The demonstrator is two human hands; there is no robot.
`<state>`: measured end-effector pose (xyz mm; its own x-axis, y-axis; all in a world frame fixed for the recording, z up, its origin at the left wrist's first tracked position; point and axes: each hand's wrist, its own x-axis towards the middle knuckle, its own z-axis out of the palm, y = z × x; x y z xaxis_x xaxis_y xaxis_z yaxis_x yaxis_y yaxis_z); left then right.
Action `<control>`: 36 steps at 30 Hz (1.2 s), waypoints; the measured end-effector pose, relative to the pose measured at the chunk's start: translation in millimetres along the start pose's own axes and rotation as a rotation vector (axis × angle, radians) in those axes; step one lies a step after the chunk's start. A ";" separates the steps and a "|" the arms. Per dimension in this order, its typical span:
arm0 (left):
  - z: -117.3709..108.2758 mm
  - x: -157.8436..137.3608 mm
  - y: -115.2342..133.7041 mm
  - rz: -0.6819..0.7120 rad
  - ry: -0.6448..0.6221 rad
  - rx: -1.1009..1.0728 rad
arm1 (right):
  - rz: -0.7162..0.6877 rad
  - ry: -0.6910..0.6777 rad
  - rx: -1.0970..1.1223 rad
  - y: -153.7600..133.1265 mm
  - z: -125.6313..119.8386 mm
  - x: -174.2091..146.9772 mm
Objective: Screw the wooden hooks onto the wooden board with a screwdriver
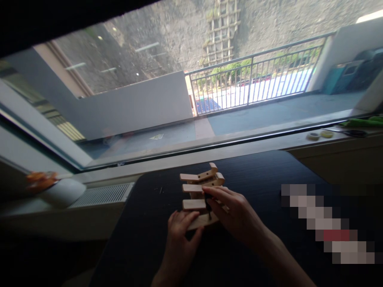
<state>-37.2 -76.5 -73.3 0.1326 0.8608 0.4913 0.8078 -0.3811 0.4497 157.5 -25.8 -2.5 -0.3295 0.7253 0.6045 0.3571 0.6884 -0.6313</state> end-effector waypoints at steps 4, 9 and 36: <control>-0.4 0.4 0.3 -0.009 -0.003 0.002 | 0.035 -0.009 0.036 -1.4 1.0 2.6; -0.4 0.3 2.1 -0.024 0.017 0.000 | 0.101 0.040 0.015 0.9 3.0 3.5; -0.7 0.8 -1.7 0.020 -0.003 0.047 | 0.089 -0.026 -0.039 -4.3 -2.1 5.4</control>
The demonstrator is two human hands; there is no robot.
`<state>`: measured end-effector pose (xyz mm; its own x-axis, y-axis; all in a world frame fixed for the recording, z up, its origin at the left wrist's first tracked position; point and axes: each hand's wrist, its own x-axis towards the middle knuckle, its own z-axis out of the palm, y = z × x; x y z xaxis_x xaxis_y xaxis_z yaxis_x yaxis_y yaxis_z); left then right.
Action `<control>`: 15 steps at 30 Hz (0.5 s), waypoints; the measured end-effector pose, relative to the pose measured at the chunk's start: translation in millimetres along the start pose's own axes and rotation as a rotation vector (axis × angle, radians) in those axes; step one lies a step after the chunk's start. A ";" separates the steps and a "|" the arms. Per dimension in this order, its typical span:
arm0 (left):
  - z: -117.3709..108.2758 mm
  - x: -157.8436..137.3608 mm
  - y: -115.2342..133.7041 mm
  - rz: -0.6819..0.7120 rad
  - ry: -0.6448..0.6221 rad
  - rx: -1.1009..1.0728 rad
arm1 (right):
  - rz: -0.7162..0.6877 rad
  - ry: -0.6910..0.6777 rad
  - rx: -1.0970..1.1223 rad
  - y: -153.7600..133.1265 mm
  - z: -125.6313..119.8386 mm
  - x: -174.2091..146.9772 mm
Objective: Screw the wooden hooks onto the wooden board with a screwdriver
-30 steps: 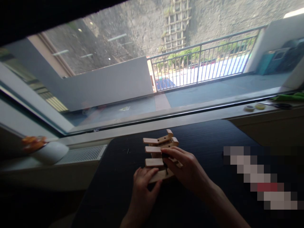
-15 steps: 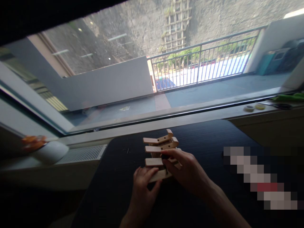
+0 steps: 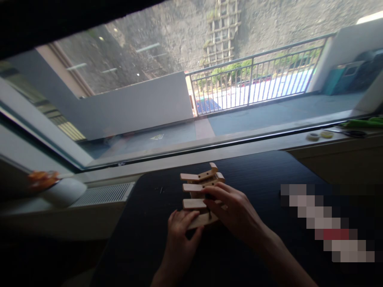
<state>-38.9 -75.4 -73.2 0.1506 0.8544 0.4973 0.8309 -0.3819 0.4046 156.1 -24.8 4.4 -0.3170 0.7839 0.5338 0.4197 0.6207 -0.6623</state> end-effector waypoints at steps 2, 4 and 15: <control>0.1 -0.1 0.0 0.004 0.009 0.005 | -0.055 -0.049 0.000 -2.5 -1.7 0.6; 0.0 -0.1 0.3 0.006 0.011 0.007 | -0.064 -0.086 0.000 -4.5 -2.5 -0.3; 1.0 -0.7 -0.7 0.006 -0.004 0.013 | 0.004 -0.105 0.044 0.1 -0.7 -3.1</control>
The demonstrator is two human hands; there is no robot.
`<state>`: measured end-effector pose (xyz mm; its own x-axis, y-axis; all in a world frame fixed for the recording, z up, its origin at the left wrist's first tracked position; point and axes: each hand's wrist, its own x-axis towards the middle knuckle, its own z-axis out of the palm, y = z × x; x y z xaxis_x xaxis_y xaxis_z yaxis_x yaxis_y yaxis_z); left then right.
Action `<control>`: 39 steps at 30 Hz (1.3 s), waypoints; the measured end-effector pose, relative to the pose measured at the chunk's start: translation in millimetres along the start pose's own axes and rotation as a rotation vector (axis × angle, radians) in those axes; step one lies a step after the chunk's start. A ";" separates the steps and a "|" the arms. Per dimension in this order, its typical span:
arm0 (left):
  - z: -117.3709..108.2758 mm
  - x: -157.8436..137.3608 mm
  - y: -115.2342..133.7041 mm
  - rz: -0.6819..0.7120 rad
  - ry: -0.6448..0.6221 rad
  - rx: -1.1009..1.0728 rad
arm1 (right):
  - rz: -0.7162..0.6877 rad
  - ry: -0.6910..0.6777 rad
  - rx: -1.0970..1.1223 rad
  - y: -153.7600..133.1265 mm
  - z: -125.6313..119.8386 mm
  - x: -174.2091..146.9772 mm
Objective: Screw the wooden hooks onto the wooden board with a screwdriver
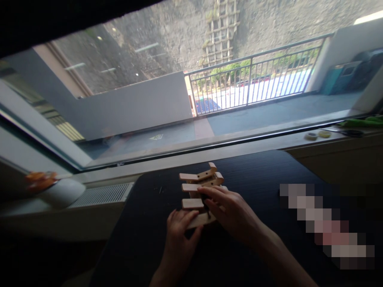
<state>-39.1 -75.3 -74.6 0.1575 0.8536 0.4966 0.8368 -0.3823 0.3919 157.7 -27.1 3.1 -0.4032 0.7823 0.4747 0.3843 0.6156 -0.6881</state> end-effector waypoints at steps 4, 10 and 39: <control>-0.3 -0.5 0.5 -0.008 0.008 -0.009 | 0.011 0.021 0.006 1.8 1.0 0.5; -1.9 0.8 2.2 -0.008 0.008 -0.010 | 0.014 0.046 0.000 4.5 1.5 0.8; -4.2 -0.7 5.8 -0.020 0.027 -0.014 | 0.068 -0.005 0.037 -7.5 -4.3 0.1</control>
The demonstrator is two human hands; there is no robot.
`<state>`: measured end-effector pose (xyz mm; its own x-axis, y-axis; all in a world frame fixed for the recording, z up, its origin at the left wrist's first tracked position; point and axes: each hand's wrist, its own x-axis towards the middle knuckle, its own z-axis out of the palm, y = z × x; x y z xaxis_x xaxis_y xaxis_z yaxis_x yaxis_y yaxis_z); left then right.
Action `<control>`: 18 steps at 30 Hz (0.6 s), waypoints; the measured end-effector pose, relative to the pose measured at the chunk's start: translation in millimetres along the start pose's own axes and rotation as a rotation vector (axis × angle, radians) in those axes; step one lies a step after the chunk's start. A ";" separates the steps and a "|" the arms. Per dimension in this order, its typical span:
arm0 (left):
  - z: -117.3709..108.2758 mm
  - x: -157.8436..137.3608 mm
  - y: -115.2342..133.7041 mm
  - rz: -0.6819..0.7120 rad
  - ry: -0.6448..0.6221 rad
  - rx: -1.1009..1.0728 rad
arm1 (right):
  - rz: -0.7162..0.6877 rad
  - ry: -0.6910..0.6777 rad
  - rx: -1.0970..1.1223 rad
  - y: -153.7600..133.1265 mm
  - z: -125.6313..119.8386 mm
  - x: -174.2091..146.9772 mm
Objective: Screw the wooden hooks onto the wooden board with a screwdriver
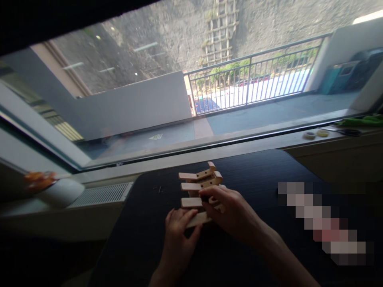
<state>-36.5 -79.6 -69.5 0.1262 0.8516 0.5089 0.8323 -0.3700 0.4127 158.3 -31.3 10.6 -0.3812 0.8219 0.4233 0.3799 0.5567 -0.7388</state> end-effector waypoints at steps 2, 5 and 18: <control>-4.4 -1.9 0.7 0.005 0.042 0.026 | -0.009 0.011 -0.014 -0.4 -0.7 0.6; -14.5 -1.9 2.3 0.019 0.105 0.072 | 0.009 -0.002 -0.010 -0.9 -1.0 2.4; -19.1 58.3 43.4 -0.036 0.030 -0.084 | -0.106 -0.019 -0.109 -7.7 -11.6 13.0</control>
<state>-3.3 -53.1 -7.5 0.0798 0.8535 0.5149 0.7877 -0.3705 0.4921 160.2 -23.5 27.9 -0.4391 0.7561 0.4852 0.4259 0.6507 -0.6286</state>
